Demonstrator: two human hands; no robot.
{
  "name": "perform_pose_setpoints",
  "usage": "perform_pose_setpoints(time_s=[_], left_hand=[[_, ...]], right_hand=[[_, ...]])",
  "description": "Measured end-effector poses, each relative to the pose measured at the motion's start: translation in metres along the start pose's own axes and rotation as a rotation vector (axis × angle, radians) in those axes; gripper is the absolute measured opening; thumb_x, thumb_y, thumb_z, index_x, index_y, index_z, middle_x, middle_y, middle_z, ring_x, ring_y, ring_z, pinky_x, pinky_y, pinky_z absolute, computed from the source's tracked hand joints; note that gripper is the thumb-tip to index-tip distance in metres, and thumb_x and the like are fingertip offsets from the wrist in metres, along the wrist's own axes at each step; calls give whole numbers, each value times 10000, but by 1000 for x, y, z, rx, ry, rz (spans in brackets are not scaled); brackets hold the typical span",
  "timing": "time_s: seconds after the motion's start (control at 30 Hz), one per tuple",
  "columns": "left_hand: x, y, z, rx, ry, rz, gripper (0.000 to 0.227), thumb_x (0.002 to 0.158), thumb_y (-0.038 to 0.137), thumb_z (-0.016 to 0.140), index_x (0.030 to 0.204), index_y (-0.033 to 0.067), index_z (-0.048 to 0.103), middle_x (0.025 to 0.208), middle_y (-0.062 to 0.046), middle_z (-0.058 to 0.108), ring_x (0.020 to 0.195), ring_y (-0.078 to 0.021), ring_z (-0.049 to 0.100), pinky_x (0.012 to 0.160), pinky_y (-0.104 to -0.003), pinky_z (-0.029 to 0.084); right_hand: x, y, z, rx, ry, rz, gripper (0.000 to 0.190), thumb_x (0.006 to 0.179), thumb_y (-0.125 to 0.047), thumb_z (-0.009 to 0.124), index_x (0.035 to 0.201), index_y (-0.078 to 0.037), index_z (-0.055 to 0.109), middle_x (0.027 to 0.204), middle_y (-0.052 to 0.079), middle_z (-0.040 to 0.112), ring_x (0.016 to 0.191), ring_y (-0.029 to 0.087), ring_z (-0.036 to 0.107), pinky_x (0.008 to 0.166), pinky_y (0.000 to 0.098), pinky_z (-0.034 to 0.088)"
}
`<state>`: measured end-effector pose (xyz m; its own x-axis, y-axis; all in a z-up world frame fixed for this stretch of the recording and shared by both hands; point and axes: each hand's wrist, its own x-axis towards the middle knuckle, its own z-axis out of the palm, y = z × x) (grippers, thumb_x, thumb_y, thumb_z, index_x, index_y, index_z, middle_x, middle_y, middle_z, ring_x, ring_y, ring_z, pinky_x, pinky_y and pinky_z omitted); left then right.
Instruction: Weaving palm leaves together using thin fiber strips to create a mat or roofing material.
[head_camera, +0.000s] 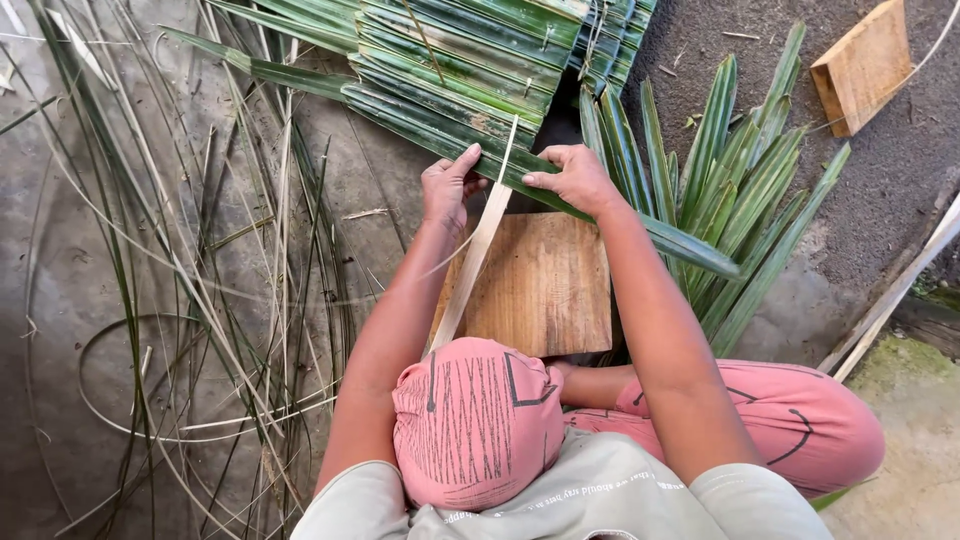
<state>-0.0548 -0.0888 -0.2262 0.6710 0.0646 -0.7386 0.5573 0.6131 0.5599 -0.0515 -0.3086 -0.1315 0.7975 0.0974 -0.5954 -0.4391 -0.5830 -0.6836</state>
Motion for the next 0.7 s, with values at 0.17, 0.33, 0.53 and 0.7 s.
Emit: perform_pose_setpoints(time_s=[0.17, 0.33, 0.53, 0.7], left_hand=[[-13, 10, 6, 1, -4, -8, 329, 760, 195, 931, 725, 36, 645, 700, -154, 741, 584, -242, 756, 528, -325, 661], [-12, 9, 3, -8, -2, -19, 351, 760, 198, 934, 723, 28, 629, 701, -168, 738, 585, -250, 756, 531, -337, 664], [-24, 19, 22, 16, -58, -83, 348, 740, 214, 944, 722, 15, 660, 677, -166, 733, 549, -243, 742, 500, -325, 647], [-9, 3, 21, 59, 13, 2, 300, 691, 174, 979, 756, 2, 741, 691, -167, 745, 571, -269, 759, 534, -384, 652]], right_hand=[[-7, -19, -4, 12, 15, 16, 218, 790, -347, 883, 980, -277, 802, 692, -54, 725, 659, 49, 645, 625, 207, 474], [-8, -21, -4, 29, 5, 19, 223, 792, -300, 877, 994, -240, 806, 719, -28, 730, 692, 72, 632, 666, 224, 481], [4, 0, 3, -37, 42, 46, 219, 770, -353, 885, 971, -314, 810, 734, -35, 746, 708, 108, 693, 675, 258, 508], [-13, -21, 3, -111, 210, -46, 399, 738, -235, 907, 1112, -167, 783, 897, 102, 777, 865, 310, 739, 775, 428, 566]])
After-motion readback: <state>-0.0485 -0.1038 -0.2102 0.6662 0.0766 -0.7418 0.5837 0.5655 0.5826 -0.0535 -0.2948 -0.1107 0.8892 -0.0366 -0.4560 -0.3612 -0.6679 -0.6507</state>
